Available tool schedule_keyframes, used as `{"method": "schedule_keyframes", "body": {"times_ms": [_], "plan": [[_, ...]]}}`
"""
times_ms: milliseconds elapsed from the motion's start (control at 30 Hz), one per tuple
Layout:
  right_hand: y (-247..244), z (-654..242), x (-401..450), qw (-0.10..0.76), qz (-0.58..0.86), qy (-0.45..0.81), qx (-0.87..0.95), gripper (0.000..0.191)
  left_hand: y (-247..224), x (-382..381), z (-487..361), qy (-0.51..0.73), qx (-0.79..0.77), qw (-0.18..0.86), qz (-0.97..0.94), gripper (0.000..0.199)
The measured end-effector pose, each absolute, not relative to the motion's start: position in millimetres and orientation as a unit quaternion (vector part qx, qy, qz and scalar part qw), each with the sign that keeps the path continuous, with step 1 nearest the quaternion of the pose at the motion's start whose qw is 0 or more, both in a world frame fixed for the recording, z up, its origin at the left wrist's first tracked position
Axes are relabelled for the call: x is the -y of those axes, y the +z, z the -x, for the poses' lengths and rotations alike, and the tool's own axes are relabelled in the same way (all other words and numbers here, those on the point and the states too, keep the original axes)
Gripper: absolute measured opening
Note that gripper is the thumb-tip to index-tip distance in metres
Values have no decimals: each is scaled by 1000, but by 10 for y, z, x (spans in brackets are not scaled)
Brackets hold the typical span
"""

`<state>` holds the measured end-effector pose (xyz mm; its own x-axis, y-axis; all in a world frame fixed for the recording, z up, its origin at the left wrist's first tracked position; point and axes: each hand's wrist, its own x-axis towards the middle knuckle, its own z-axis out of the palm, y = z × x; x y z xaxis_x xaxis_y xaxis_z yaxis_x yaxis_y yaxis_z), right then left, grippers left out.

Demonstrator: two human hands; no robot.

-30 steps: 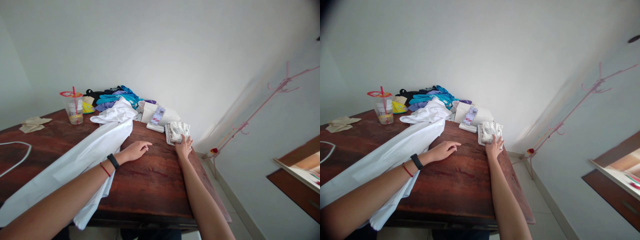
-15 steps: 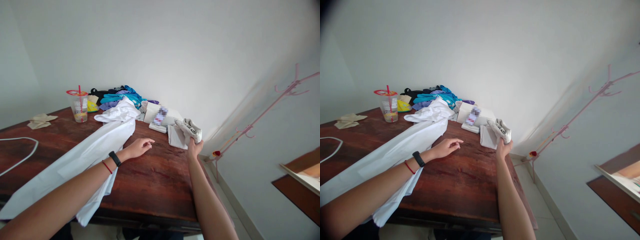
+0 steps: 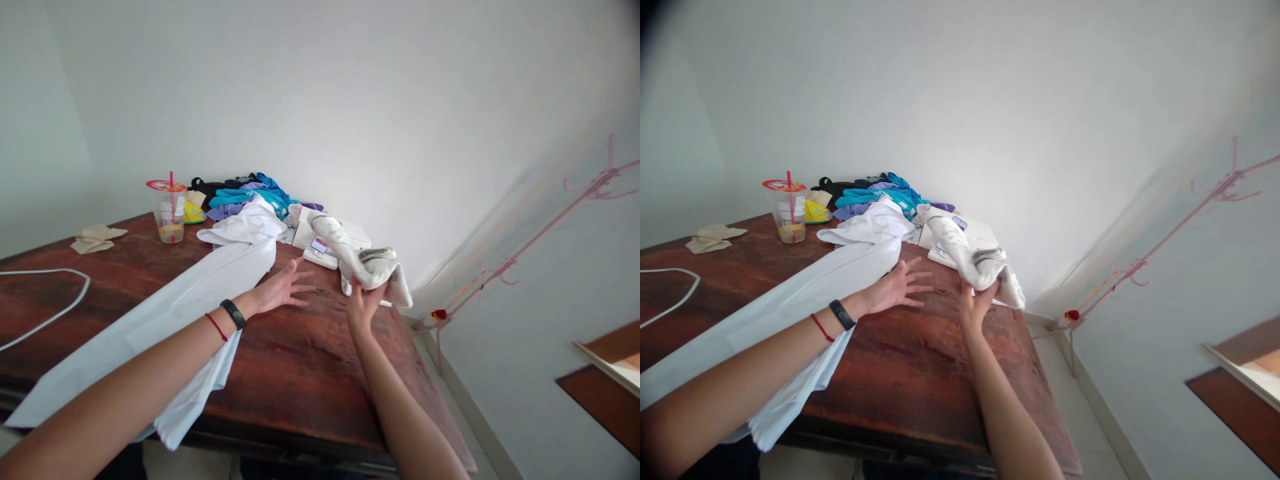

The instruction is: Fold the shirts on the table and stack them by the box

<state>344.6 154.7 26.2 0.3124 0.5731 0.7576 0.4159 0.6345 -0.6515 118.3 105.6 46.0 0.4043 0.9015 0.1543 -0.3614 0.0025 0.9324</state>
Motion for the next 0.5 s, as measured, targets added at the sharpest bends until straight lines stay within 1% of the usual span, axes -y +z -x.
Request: {"method": "schedule_keyframes", "body": {"times_ms": [33,100,167,200,233,300,367,433,500], "plan": [[216,-3347,-1443,663,388,62,638,70,466,-1053,-1171,490,-236,665,-511,68],[138,-3176,-1251,550,306,90,772,58,459,-1065,-1134,515,-219,657,-505,73],[96,-3060,-1110,433,246,124,858,45,427,-1103,-1075,532,-258,632,-502,76],[86,-3029,-1068,402,232,136,875,42,406,-1128,-1041,535,-283,618,-501,76],[76,-3016,-1046,391,228,144,880,43,385,-1151,-1007,536,-303,607,-502,75],[39,-3039,-1060,396,236,164,872,46,352,-1181,-956,538,-316,589,-513,68],[-36,-3099,-1129,394,260,209,856,42,343,-1173,-941,544,-318,561,-537,62],[-137,-3162,-1217,401,301,259,826,40,360,-1135,-965,554,-351,505,-561,73],[-228,-3206,-1290,421,338,287,791,44,392,-1095,-1011,567,-389,452,-568,80]]}}
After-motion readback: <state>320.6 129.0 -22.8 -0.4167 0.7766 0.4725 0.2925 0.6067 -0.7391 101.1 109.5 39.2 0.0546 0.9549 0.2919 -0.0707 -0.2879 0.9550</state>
